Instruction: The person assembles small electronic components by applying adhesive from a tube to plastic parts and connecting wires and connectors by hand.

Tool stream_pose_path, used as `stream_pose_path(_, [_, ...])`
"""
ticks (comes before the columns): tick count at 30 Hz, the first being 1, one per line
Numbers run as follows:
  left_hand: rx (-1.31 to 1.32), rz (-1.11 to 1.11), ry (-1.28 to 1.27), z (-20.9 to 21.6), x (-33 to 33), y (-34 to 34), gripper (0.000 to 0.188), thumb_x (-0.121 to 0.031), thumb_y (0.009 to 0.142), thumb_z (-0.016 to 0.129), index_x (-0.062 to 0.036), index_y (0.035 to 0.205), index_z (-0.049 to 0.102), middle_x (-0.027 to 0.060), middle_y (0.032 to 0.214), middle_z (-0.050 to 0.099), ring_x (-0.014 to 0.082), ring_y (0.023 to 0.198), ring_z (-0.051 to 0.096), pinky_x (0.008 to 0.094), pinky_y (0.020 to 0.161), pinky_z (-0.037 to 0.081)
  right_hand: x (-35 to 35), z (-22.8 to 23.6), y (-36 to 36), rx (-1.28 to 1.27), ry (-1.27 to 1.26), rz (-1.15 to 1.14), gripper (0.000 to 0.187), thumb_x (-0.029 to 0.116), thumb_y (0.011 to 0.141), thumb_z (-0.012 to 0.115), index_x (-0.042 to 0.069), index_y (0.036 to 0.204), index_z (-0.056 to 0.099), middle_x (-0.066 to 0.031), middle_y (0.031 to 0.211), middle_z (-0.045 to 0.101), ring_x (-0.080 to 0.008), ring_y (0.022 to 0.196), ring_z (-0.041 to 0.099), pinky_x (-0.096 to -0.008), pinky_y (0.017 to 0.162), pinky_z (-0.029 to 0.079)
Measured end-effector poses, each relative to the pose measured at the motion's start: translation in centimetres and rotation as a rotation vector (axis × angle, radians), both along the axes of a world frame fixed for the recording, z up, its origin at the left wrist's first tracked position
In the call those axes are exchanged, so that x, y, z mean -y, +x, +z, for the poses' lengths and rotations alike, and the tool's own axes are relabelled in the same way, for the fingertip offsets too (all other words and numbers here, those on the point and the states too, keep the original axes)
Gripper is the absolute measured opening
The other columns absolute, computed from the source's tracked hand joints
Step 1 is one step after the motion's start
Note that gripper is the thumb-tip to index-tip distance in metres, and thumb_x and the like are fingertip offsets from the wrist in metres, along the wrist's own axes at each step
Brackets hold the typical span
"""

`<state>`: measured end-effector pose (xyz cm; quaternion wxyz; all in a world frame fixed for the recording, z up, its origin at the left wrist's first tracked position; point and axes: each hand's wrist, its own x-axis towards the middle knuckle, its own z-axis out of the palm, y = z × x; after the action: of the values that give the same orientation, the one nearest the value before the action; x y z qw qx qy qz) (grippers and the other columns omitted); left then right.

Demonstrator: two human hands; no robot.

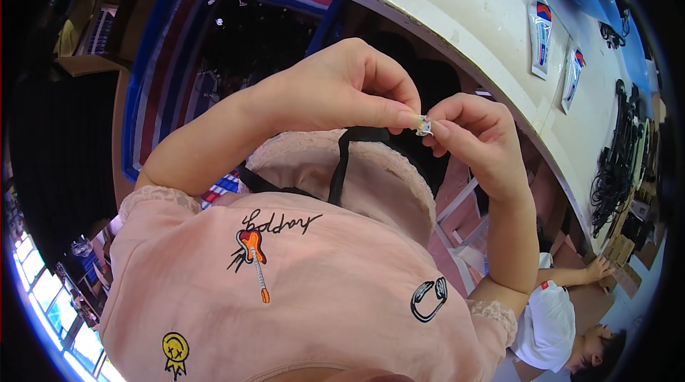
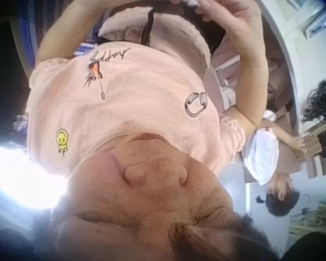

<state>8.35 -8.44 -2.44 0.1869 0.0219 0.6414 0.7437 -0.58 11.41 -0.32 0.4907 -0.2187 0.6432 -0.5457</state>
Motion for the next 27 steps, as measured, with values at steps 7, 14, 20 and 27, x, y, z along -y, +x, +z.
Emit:
stream_pose_path(7, [0.056, 0.172, 0.204, -0.7, -0.9, -0.2, 0.012, -0.01, 0.081, 0.063, 0.0016, 0.085, 0.063, 0.0036, 0.078, 0.062, 0.0066, 0.074, 0.056, 0.019, 0.066, 0.045, -0.1, -2.4, 1.5, -0.666, -0.348, -0.163, 0.021, -0.004, 0.07, 0.066, -0.002, 0.091, 0.061, -0.0083, 0.083, 0.062, -0.0152, 0.076, 0.058, -0.0242, 0.069, 0.045])
stream_pose_path(14, [0.022, -0.012, -0.024, 0.2, -0.1, -0.5, 0.011, -0.009, 0.082, 0.062, 0.0018, 0.082, 0.063, 0.0019, 0.075, 0.061, 0.0053, 0.07, 0.054, 0.0176, 0.063, 0.043, -0.1, -2.5, 1.0, -0.691, -0.324, -0.126, 0.015, -0.005, 0.07, 0.067, 0.0, 0.084, 0.063, -0.0076, 0.077, 0.061, -0.0162, 0.07, 0.057, -0.0242, 0.063, 0.045])
stream_pose_path(20, [-0.007, 0.06, 0.047, -0.9, -0.9, -0.3, 0.009, -0.009, 0.081, 0.063, 0.0005, 0.079, 0.063, 0.0008, 0.073, 0.06, 0.0038, 0.069, 0.052, 0.0176, 0.061, 0.041, -0.3, -3.5, 1.1, -0.795, -0.323, -0.244, 0.015, -0.006, 0.068, 0.068, 0.0, 0.081, 0.062, -0.0079, 0.076, 0.061, -0.017, 0.069, 0.057, -0.0245, 0.062, 0.045])
stream_pose_path(27, [-0.023, 0.236, 0.032, -2.5, -2.2, -0.1, 0.01, -0.01, 0.081, 0.062, -0.0004, 0.081, 0.064, 0.0003, 0.074, 0.06, 0.0036, 0.069, 0.052, 0.0178, 0.063, 0.042, -0.2, -3.5, 2.2, -1.092, -0.305, -0.282, 0.018, -0.006, 0.066, 0.069, 0.003, 0.08, 0.062, -0.0078, 0.073, 0.061, -0.0208, 0.067, 0.06, -0.0295, 0.07, 0.049])
